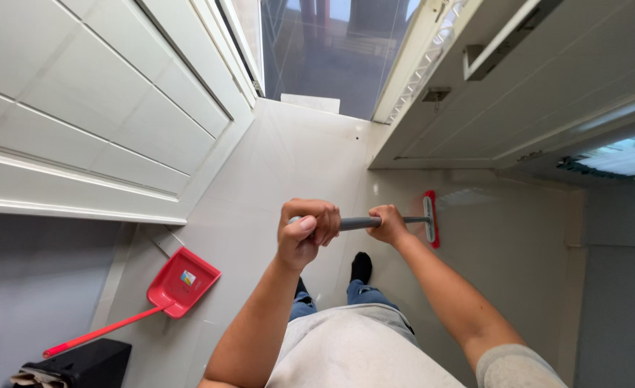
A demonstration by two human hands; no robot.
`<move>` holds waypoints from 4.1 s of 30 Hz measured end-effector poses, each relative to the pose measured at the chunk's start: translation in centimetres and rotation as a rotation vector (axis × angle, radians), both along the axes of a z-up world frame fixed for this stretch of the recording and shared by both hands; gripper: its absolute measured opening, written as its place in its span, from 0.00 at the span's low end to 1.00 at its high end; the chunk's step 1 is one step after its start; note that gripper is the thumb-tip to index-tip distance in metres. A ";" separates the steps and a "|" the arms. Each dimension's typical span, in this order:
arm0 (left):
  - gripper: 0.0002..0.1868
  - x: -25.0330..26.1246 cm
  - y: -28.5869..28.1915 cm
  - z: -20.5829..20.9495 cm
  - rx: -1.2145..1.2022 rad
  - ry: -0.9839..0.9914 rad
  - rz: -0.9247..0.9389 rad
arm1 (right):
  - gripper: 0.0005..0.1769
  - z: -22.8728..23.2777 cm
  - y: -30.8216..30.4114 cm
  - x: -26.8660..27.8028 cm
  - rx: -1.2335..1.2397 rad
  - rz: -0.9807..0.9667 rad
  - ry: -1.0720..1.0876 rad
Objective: The person sweeps the floor using a broom, pushing debris toward a dustpan, and then walks to a different area to continue sweeping.
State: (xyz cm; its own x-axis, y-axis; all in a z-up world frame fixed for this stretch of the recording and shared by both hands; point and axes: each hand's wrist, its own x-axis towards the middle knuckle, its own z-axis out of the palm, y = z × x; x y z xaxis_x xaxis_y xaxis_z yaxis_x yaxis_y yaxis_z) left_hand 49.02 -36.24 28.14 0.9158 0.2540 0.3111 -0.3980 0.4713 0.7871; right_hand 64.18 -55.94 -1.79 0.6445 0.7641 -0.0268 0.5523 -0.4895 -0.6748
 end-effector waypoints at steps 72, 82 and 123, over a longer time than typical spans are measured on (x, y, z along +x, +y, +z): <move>0.11 11.7 -31.4 9.5 0.122 -0.044 0.046 | 0.13 9.1 -29.5 6.5 0.140 -0.238 0.154; 0.12 14.7 -34.6 2.2 0.149 -0.095 -0.148 | 0.13 1.5 -34.3 7.0 0.191 -0.310 -0.014; 0.11 12.8 -48.8 11.1 0.233 -0.086 0.058 | 0.14 9.7 -43.0 5.6 0.292 -0.160 0.139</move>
State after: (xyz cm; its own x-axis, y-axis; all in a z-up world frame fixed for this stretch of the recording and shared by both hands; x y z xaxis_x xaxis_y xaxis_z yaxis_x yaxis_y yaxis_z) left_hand 61.82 -85.09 39.23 0.8694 0.2178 0.4436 -0.4895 0.2557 0.8337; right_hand 69.82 -98.97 7.91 0.7619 0.6425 0.0816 0.3774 -0.3381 -0.8621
